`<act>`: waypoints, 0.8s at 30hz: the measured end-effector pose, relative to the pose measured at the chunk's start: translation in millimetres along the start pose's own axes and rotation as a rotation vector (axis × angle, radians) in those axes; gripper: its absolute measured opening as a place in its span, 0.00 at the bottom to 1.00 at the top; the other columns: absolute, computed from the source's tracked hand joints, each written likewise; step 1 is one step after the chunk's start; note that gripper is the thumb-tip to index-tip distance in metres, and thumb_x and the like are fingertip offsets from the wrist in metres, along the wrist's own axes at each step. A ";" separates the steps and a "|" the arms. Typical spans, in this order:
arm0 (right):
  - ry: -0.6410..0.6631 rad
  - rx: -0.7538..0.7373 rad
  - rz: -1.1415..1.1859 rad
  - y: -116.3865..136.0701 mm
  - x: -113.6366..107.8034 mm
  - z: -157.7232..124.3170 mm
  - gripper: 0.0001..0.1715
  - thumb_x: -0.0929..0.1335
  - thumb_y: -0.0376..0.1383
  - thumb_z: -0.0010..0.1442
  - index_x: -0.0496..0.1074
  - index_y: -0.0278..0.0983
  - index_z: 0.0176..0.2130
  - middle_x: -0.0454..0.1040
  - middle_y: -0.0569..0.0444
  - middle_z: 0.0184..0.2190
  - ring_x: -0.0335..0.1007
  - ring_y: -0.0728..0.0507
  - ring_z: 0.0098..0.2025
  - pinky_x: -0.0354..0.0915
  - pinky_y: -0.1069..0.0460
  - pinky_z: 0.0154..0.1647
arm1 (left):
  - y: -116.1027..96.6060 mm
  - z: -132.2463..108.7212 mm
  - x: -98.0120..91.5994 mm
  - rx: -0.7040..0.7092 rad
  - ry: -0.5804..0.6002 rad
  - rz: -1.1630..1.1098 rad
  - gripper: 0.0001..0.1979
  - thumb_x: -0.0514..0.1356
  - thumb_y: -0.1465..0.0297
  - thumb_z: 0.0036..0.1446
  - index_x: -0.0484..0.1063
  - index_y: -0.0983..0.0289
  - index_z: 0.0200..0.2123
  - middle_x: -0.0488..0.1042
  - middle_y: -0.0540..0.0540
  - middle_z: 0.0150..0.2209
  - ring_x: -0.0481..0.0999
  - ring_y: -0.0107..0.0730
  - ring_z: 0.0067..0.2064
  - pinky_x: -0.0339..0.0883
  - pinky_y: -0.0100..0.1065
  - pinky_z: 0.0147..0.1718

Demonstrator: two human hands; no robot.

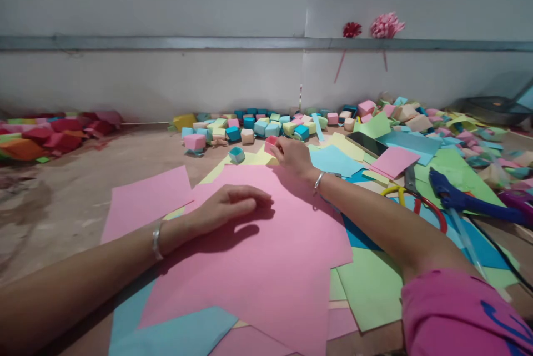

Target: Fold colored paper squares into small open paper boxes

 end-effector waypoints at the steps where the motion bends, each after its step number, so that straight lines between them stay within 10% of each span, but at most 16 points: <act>1: 0.018 0.028 -0.042 -7.5 4.0 1.5 0.15 0.63 0.41 0.66 0.71 0.36 0.31 0.74 0.52 0.27 0.63 0.46 0.27 0.50 0.51 0.28 | -8.4 -2.4 8.4 0.118 0.077 0.204 0.11 0.60 0.66 0.62 0.77 0.64 0.45 0.79 0.63 0.46 0.79 0.43 0.48 0.73 0.43 0.48; 7: 0.086 -0.021 -0.080 -12.7 20.5 0.4 0.14 0.64 0.39 0.65 0.73 0.37 0.32 0.75 0.50 0.29 0.65 0.44 0.30 0.49 0.50 0.29 | -25.0 -16.2 39.8 0.616 0.258 0.967 0.13 0.59 0.73 0.61 0.75 0.63 0.48 0.78 0.62 0.51 0.74 0.46 0.56 0.67 0.48 0.56; 14: 0.038 -0.043 0.004 -11.3 21.8 -0.4 0.23 0.63 0.33 0.61 0.69 0.35 0.55 0.76 0.52 0.33 0.69 0.43 0.34 0.59 0.50 0.35 | -21.1 -15.5 40.8 0.563 0.276 1.034 0.16 0.57 0.72 0.62 0.73 0.62 0.53 0.74 0.64 0.56 0.73 0.48 0.58 0.67 0.49 0.55; 24: -0.046 -0.126 -0.049 -18.9 21.6 2.4 0.21 0.67 0.26 0.57 0.78 0.40 0.48 0.64 0.43 0.59 0.60 0.34 0.57 0.59 0.42 0.52 | -21.0 -12.7 36.1 0.535 0.250 0.929 0.16 0.58 0.71 0.62 0.75 0.58 0.52 0.76 0.62 0.55 0.74 0.49 0.56 0.66 0.47 0.55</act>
Point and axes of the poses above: each hand's wrist, its own z-axis towards the middle knuckle, its own x-axis out of the palm, y = z × x, the point moved 7 cm from there along z, towards the middle knuckle
